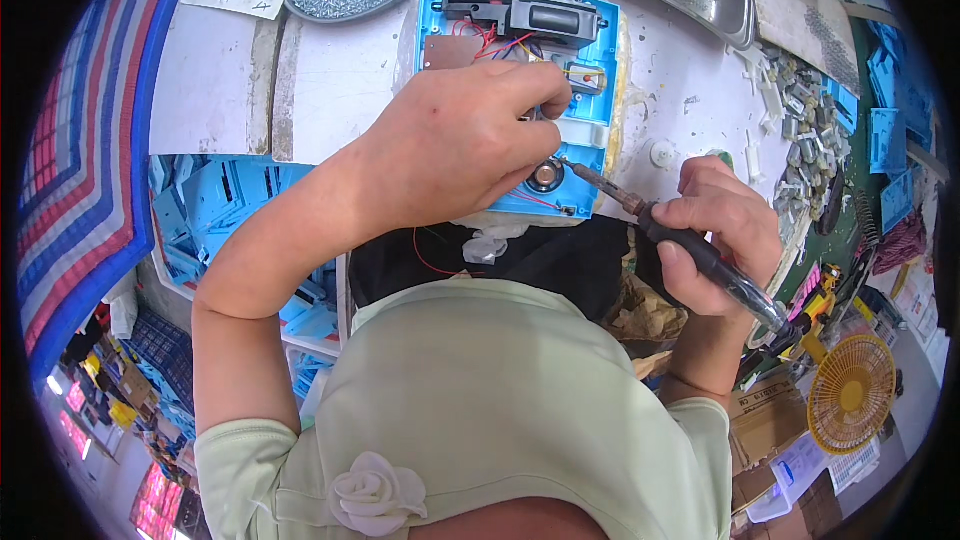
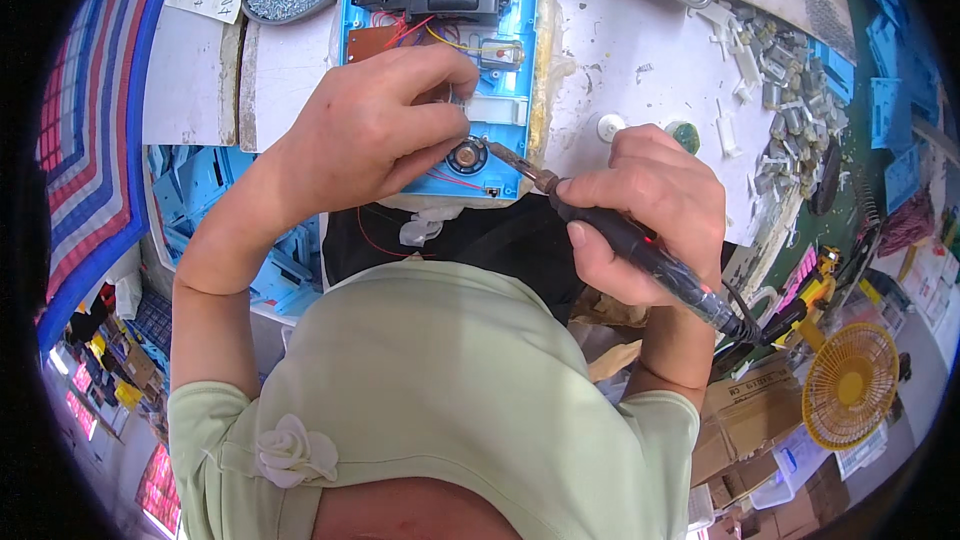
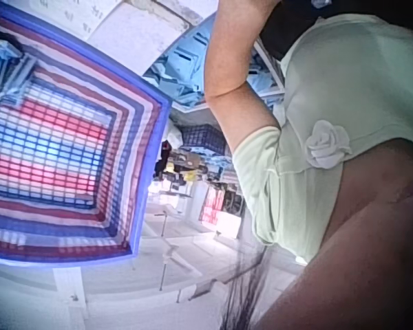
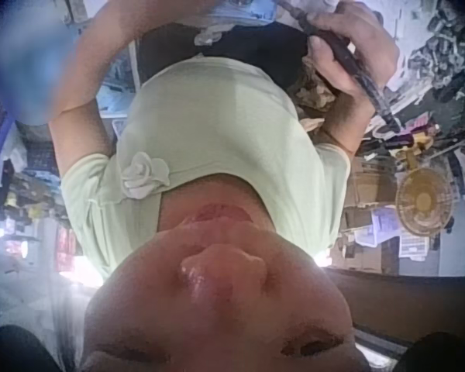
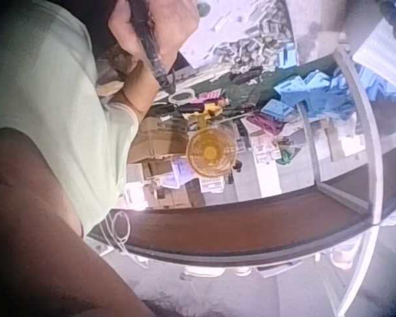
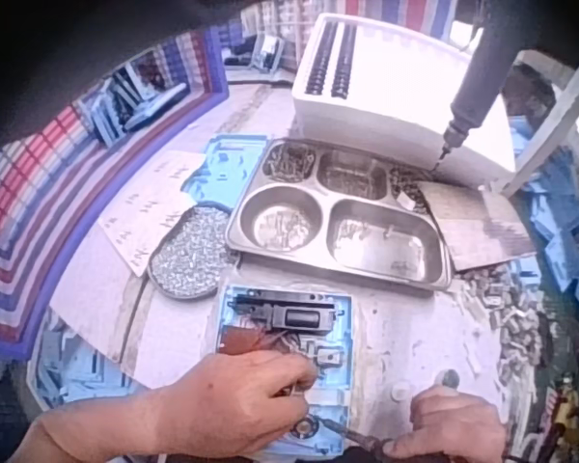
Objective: Assembling and soldering components of a blue plastic electronic device at a factory workbench.
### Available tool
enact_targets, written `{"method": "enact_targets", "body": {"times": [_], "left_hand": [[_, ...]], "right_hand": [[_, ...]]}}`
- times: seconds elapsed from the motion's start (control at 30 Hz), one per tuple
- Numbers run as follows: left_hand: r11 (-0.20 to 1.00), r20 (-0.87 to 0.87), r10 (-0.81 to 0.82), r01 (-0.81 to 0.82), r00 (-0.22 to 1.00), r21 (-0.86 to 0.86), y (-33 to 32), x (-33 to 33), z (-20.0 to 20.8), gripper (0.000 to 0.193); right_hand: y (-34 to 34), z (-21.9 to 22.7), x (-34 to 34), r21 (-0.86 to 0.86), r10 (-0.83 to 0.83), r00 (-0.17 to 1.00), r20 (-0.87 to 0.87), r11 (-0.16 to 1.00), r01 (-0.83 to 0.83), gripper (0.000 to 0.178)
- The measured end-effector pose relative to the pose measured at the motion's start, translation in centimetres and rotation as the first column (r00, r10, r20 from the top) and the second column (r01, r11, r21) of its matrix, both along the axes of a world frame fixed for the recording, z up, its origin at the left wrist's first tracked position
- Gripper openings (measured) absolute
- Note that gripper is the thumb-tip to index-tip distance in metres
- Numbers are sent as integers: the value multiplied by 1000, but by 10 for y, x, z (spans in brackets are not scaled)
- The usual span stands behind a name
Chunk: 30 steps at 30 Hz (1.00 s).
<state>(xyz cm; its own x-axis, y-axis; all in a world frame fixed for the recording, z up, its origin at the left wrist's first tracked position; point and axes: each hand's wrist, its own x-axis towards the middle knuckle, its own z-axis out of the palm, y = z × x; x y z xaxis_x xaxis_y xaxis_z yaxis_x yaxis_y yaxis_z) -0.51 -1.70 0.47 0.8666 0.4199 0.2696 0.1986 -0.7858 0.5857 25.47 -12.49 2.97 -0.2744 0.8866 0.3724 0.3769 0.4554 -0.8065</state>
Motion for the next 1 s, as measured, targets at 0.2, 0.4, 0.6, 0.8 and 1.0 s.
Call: {"method": "enact_targets", "body": {"times": [0.2, 0.4, 0.6, 0.8, 1.0], "left_hand": [[1000, -2, -10, 10, 1000, 22, 0, 0, 0, 18], [999, -17, -17, 18, 1000, 43, -1, 0, 1, 18], [999, -27, -14, 16, 1000, 43, -1, 0, 2, 18], [999, -31, -18, 19, 999, 49, 0, 0, 2, 18], [998, -41, -26, 29, 999, 63, 0, -1, 2, 19]], "right_hand": [[2, -1, -3, -12, 7, 1000, 3, 1000, -7, 23], [-1, 4, -1, -197, -71, 997, -35, 978, 63, 26], [-6, 3, 4, -209, -93, 990, -110, 975, 68, 28], [-12, 4, 7, -155, -144, 978, -152, 981, 121, 27], [-12, 5, 12, -142, -132, 983, -126, 983, 114, 28]]}}
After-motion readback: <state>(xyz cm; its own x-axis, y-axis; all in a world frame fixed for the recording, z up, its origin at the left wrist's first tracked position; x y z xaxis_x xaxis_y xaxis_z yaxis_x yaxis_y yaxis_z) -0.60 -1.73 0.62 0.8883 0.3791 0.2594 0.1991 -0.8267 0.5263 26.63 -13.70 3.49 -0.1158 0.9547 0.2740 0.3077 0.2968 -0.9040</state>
